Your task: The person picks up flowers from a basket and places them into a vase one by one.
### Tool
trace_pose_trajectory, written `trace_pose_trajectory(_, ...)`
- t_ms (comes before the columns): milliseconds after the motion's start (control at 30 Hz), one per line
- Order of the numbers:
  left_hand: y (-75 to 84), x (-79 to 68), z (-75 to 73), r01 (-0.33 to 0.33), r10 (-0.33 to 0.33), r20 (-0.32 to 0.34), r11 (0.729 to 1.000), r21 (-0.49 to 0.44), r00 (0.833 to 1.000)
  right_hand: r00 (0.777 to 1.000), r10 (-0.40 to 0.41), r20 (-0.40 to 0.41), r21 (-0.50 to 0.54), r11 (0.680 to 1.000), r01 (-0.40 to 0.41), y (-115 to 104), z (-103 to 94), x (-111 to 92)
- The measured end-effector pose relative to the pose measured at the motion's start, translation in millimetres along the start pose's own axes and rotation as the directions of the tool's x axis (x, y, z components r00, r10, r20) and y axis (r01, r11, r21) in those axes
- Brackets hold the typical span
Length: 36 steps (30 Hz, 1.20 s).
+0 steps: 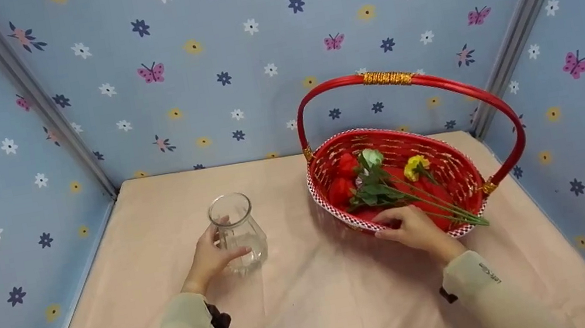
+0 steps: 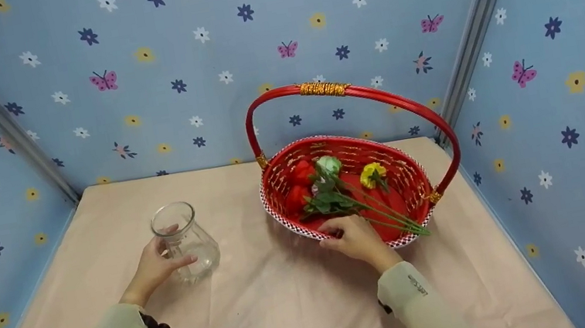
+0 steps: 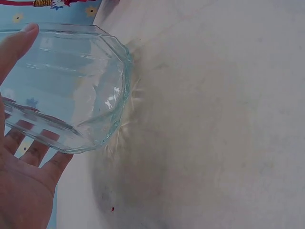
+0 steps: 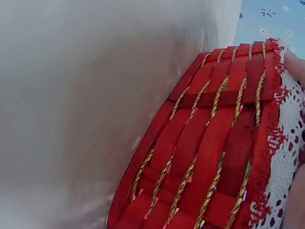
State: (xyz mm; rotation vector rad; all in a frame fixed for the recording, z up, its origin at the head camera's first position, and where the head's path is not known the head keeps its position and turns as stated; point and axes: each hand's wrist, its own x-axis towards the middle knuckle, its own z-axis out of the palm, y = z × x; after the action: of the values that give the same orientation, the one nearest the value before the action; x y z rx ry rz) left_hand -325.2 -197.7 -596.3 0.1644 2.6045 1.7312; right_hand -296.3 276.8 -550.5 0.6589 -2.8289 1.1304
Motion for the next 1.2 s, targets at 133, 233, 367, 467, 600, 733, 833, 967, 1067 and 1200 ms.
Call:
trace_pose_trajectory(133,0.8,-0.6,1.4,0.006,-0.006,-0.010,1.000,0.003,1.000,0.999,0.039,0.002,-0.010,0.999,-0.039,0.5,-0.2,-1.5)
trace_pose_trajectory(233,1.4,-1.2,3.3,0.013,-0.012,-0.019,1.000,0.002,1.000,0.999,0.043,0.008,-0.012,0.999,-0.043,1.0,-0.1,-2.6)
trace_pose_trajectory(367,1.9,-1.9,6.5,0.014,-0.013,-0.021,1.000,0.002,1.000,0.999,0.038,0.007,-0.012,0.999,-0.038,0.6,-0.7,-4.2)
trace_pose_trajectory(467,2.5,-3.0,8.9,0.002,-0.002,-0.036,1.000,-0.004,0.999,1.000,0.029,-0.005,-0.021,0.999,-0.029,0.5,-1.3,-4.6)
trace_pose_trajectory(600,3.8,-6.8,12.5,-0.008,0.007,-0.042,1.000,-0.024,0.999,1.000,0.016,-0.011,-0.016,1.000,-0.016,1.0,-1.0,-4.5)
trace_pose_trajectory(733,6.1,-11.7,17.9,-0.004,0.003,-0.028,0.999,-0.037,1.000,1.000,0.011,-0.008,-0.002,1.000,-0.011,2.1,0.2,-4.2)
trace_pose_trajectory(833,8.5,-14.1,23.2,-0.014,0.014,-0.013,0.999,-0.052,1.000,1.000,0.010,-0.007,-0.002,1.000,-0.010,2.4,0.9,-4.0)
trace_pose_trajectory(967,11.6,-16.3,30.3,-0.023,0.023,0.007,0.997,-0.070,1.000,1.000,0.025,0.000,-0.002,1.000,-0.025,2.6,1.0,-3.5)
trace_pose_trajectory(1067,13.1,-18.4,35.3,-0.031,0.032,0.013,0.997,-0.075,0.999,1.000,0.030,0.005,-0.002,1.000,-0.030,2.3,1.3,-2.8)
trace_pose_trajectory(1200,14.7,-21.4,42.3,-0.066,0.067,0.010,0.996,-0.067,0.998,1.000,0.021,0.003,-0.006,1.000,-0.021,2.0,2.1,-2.0)
